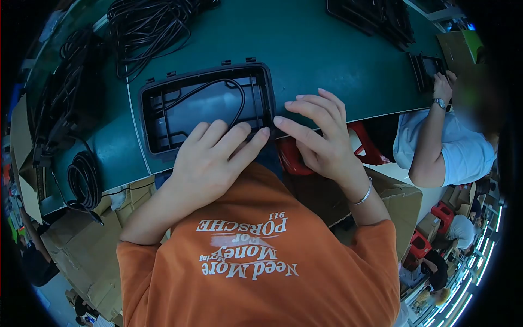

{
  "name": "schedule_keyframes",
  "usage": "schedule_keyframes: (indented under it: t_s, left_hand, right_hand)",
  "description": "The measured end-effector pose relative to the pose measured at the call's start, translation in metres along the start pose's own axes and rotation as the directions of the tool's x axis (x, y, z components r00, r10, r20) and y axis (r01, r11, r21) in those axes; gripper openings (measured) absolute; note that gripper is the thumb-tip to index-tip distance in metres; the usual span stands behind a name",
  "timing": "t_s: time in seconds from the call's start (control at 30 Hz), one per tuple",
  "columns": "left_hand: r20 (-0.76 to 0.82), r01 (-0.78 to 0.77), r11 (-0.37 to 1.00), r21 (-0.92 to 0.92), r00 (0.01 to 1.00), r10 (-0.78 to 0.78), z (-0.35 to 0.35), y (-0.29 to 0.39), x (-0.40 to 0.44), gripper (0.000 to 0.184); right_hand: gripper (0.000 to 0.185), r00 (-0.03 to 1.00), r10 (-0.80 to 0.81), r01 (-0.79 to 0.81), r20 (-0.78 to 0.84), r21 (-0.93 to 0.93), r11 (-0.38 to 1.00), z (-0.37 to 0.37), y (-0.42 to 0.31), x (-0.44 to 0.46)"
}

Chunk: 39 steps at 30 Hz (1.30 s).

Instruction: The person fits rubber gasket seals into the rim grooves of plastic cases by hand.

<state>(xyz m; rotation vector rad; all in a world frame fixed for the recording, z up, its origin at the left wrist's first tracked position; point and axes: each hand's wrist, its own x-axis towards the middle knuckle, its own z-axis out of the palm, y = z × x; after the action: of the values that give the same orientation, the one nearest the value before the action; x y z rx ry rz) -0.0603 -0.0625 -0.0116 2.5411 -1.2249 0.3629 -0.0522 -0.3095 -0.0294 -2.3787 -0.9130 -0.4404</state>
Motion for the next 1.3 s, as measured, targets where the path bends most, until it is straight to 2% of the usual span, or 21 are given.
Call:
schedule_keyframes:
  t_s: [0.1, 0.17, 0.3, 0.43, 0.5, 0.6, 0.77, 0.87, 0.93, 1.0, 1.1, 1.3]
  left_hand:
    - [0.005, -0.007, 1.0, 0.003, 1.0, 0.007, 0.001, -0.002, -0.002, 0.044]
    - [-0.056, -0.009, 1.0, 0.01, 0.998, 0.01, 0.004, -0.002, -0.003, 0.042]
    - [-0.046, -0.013, 1.0, 0.02, 0.999, 0.014, 0.005, -0.001, -0.004, 0.042]
    - [-0.037, -0.013, 0.999, 0.041, 0.999, 0.014, 0.006, -0.001, -0.003, 0.042]
    - [-0.045, -0.014, 0.998, 0.054, 0.999, 0.016, 0.006, -0.001, -0.001, 0.042]
    - [0.014, -0.032, 0.997, 0.063, 0.999, 0.032, 0.002, 0.001, 0.003, 0.045]
    - [0.121, -0.023, 1.0, -0.008, 0.992, 0.024, -0.006, 0.001, 0.012, 0.045]
    - [0.171, -0.009, 1.0, -0.018, 0.985, 0.012, -0.009, 0.0, 0.02, 0.043]
    - [0.164, -0.015, 0.999, -0.029, 0.986, 0.02, -0.007, -0.001, 0.02, 0.043]
    - [0.156, -0.028, 0.999, -0.042, 0.987, 0.034, -0.006, -0.002, 0.02, 0.043]
    - [0.064, -0.034, 0.999, -0.038, 0.997, 0.037, -0.006, -0.003, 0.022, 0.041]
    - [0.162, -0.027, 0.996, -0.09, 0.986, 0.042, -0.006, -0.005, 0.022, 0.035]
  right_hand:
    - [0.038, 0.998, -0.067, 0.067, -0.006, -0.009, 0.998, 0.0, 0.005, -0.001]
    - [0.038, 0.997, -0.072, 0.072, 0.009, -0.017, 0.997, 0.001, 0.003, 0.001]
    - [0.038, 0.994, -0.092, 0.096, 0.058, -0.089, 0.991, 0.001, 0.001, 0.002]
    - [0.039, 0.993, -0.094, 0.1, 0.077, -0.085, 0.991, 0.001, 0.005, -0.002]
    - [0.041, 0.996, -0.07, 0.067, 0.062, 0.04, 0.997, 0.002, 0.015, -0.002]
    - [0.044, 0.996, -0.008, 0.012, 0.088, -0.049, 0.999, 0.0, 0.014, 0.009]
    - [0.045, 0.989, -0.096, 0.107, 0.113, -0.093, 0.99, -0.001, 0.02, 0.017]
    - [0.046, 0.996, -0.035, 0.043, 0.083, -0.093, 0.995, 0.004, 0.023, 0.026]
    - [0.046, 0.992, -0.086, 0.096, 0.092, -0.11, 0.989, 0.006, 0.028, 0.026]
    - [0.046, 0.995, -0.071, 0.078, 0.074, -0.101, 0.992, 0.005, 0.03, 0.033]
    - [0.045, 0.995, -0.067, 0.077, 0.078, -0.127, 0.989, 0.006, 0.035, 0.037]
    - [0.044, 0.993, -0.089, 0.096, 0.074, -0.102, 0.99, 0.008, 0.042, 0.05]
